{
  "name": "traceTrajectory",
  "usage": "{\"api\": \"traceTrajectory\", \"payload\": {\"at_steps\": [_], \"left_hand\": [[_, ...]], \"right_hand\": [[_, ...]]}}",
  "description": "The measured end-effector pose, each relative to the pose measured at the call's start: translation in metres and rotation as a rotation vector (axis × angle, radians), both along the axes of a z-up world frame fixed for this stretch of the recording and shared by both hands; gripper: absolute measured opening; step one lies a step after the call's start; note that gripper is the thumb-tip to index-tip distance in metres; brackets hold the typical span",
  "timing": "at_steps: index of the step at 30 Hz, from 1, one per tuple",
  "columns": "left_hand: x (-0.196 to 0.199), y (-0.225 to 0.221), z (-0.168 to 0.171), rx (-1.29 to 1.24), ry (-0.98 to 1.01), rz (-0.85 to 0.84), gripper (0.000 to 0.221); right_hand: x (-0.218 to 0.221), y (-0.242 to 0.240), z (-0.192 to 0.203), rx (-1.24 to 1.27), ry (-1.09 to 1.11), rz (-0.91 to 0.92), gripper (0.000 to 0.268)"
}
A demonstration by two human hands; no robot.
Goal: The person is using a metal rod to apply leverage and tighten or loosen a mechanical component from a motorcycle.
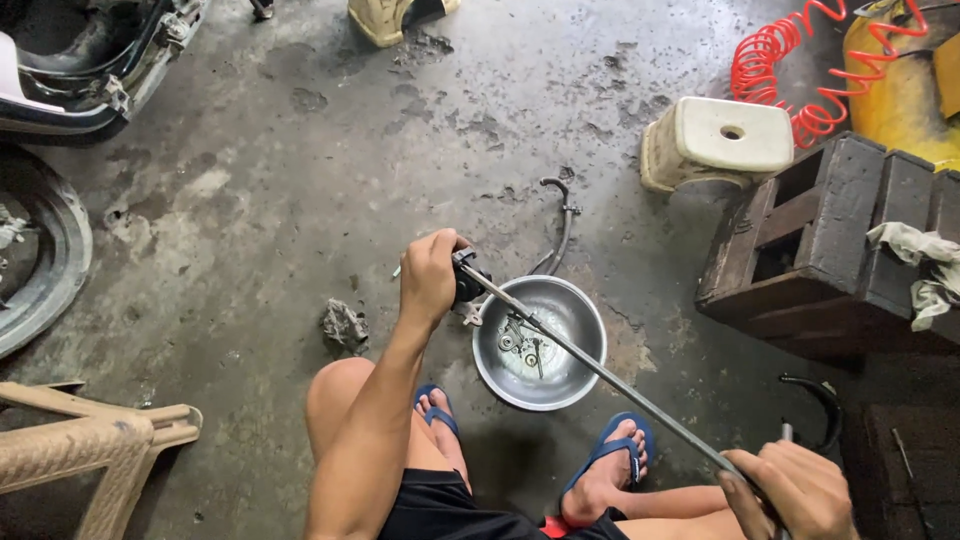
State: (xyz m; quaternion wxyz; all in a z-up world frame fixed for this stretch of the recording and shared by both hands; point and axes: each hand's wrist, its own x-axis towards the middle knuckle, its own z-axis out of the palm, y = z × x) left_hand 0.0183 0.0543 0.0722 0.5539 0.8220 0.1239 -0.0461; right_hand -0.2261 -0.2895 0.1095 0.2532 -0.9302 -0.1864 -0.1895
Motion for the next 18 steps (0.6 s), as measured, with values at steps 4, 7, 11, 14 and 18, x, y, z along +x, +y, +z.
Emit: {"api": "traceTrajectory", "payload": {"at_steps": [4, 7, 11, 14, 18], "left_hand": [[0.006, 0.002, -0.011, 0.023, -0.053, -0.047, 0.041], [0.005, 0.001, -0.008, 0.022, -0.019, -0.043, 0.041], [0.009, -0.002, -0.010, 0.050, -0.047, -0.054, 0.041], [0.009, -0.003, -0.009, 0.061, -0.049, -0.065, 0.041], [0.009, -0.002, -0.008, 0.065, -0.035, -0.072, 0.040]], "right_hand": [[-0.005, -0.001, -0.006, 0.005, 0.050, 0.020, 0.025], [-0.019, -0.002, -0.007, -0.047, 0.228, -0.044, 0.032], [-0.015, 0.024, 0.020, -0.035, 0.335, -0.192, 0.031], [-0.014, 0.028, 0.024, -0.008, 0.280, -0.134, 0.032], [0.001, 0.033, 0.048, -0.004, 0.544, -0.147, 0.040]]}}
